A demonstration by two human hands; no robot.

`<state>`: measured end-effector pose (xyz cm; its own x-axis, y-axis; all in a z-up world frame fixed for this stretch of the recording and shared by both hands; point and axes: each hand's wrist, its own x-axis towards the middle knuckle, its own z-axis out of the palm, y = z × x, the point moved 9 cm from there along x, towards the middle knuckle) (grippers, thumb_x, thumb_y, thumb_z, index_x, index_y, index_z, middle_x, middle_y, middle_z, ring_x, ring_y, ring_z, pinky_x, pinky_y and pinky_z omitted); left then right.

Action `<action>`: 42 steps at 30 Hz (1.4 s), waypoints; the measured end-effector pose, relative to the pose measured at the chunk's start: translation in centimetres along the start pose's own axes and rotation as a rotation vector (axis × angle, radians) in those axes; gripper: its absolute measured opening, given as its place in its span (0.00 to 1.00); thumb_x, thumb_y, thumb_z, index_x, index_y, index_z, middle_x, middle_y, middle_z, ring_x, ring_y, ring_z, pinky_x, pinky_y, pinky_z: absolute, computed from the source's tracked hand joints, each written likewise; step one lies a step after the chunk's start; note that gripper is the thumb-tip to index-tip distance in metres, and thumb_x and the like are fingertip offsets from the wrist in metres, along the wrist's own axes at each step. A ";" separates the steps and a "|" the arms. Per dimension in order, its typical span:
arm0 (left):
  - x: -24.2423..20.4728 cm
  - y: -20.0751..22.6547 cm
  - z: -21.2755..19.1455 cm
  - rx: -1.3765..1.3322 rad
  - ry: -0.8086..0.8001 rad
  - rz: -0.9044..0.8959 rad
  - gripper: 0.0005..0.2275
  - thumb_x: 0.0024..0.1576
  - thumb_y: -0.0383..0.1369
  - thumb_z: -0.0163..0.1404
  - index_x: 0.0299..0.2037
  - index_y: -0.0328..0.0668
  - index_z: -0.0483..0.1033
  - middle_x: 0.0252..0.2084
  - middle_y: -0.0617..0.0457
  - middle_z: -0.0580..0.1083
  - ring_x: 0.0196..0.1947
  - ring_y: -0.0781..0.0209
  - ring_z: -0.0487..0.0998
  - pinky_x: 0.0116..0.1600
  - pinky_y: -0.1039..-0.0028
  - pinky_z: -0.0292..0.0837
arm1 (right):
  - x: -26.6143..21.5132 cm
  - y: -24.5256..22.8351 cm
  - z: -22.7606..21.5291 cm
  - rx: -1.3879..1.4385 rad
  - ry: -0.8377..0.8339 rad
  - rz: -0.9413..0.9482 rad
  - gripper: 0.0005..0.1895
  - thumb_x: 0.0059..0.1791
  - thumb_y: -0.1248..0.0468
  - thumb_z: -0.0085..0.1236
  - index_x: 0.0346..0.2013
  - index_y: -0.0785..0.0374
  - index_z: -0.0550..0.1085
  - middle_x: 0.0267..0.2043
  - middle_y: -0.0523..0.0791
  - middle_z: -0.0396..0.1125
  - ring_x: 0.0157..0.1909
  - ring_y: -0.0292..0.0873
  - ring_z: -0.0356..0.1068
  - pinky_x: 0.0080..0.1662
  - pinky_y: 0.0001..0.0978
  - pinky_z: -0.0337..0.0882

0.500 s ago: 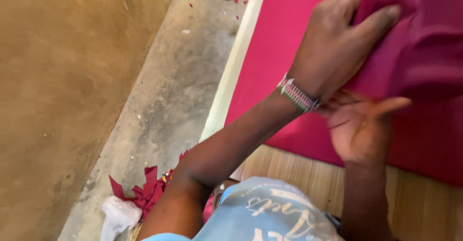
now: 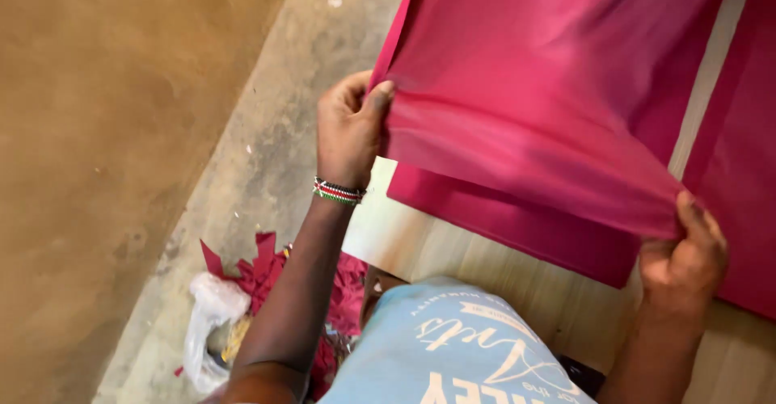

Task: Smoothing and folding large pink fabric panels on a work table

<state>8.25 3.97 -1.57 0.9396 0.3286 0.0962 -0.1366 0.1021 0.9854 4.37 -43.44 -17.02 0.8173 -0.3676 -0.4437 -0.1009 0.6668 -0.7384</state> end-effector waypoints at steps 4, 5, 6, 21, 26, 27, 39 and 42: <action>-1.7 -10.0 -4.4 0.450 0.265 -0.035 0.04 0.57 0.31 0.56 0.31 0.44 0.78 0.27 0.58 0.76 0.28 0.70 0.73 0.34 0.75 0.70 | -2.7 -1.1 -7.3 -0.576 0.204 -0.201 0.19 0.50 0.48 0.74 0.46 0.55 0.80 0.32 0.26 0.62 0.30 0.22 0.65 0.25 0.17 0.61; -3.4 -12.7 -4.5 0.453 0.273 -0.047 0.04 0.57 0.31 0.56 0.31 0.44 0.78 0.27 0.58 0.76 0.28 0.70 0.73 0.34 0.75 0.70 | -3.7 -0.7 -9.5 -0.587 0.202 -0.192 0.19 0.50 0.48 0.74 0.46 0.55 0.80 0.32 0.26 0.62 0.30 0.22 0.65 0.25 0.17 0.61; -4.1 -15.3 -4.2 0.620 0.266 -0.100 0.04 0.56 0.32 0.52 0.31 0.44 0.78 0.28 0.55 0.78 0.28 0.63 0.76 0.37 0.68 0.71 | -3.9 -1.0 -11.2 -0.751 0.252 -0.205 0.23 0.53 0.42 0.73 0.45 0.55 0.77 0.28 0.29 0.55 0.24 0.26 0.55 0.18 0.24 0.57; -10.2 -25.5 -5.3 0.029 0.501 -0.455 0.04 0.58 0.29 0.58 0.35 0.38 0.79 0.27 0.54 0.77 0.20 0.63 0.77 0.21 0.74 0.75 | -3.3 -3.4 -16.1 -1.168 0.077 -0.166 0.19 0.71 0.43 0.55 0.68 0.50 0.69 0.32 0.38 0.60 0.25 0.32 0.60 0.28 0.27 0.65; -11.3 -25.8 -6.6 -0.169 0.606 -0.540 0.08 0.55 0.29 0.61 0.37 0.29 0.79 0.26 0.48 0.77 0.14 0.54 0.78 0.16 0.75 0.71 | 1.4 1.7 -18.9 -1.136 -0.117 0.311 0.23 0.68 0.45 0.43 0.71 0.54 0.64 0.57 0.60 0.68 0.39 0.54 0.66 0.37 0.45 0.66; -11.6 -25.9 -7.0 -0.182 0.622 -0.564 0.07 0.55 0.28 0.61 0.35 0.30 0.78 0.24 0.46 0.76 0.13 0.53 0.78 0.15 0.74 0.71 | -1.7 0.8 -15.4 -1.102 0.051 0.061 0.15 0.66 0.47 0.54 0.60 0.51 0.71 0.46 0.48 0.69 0.35 0.42 0.70 0.31 0.31 0.66; -12.4 -24.6 -7.4 -0.133 0.650 -0.607 0.05 0.56 0.27 0.60 0.31 0.34 0.79 0.23 0.47 0.76 0.15 0.49 0.80 0.14 0.76 0.70 | -3.6 0.8 -14.1 -0.989 0.188 -0.310 0.07 0.62 0.59 0.67 0.47 0.59 0.80 0.33 0.36 0.69 0.32 0.29 0.70 0.36 0.19 0.84; -12.2 -24.6 -7.4 -0.136 0.667 -0.616 0.04 0.56 0.26 0.60 0.31 0.34 0.79 0.21 0.47 0.75 0.15 0.48 0.80 0.14 0.75 0.71 | -2.3 1.7 -14.8 -0.966 0.185 -0.320 0.07 0.60 0.60 0.67 0.46 0.60 0.79 0.34 0.36 0.69 0.34 0.29 0.70 0.36 0.19 0.84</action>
<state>-2.22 4.39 -28.04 0.4883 0.6489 -0.5834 0.2525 0.5349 0.8063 -6.10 -51.05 -24.71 0.7944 -0.5844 -0.1655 -0.3730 -0.2544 -0.8923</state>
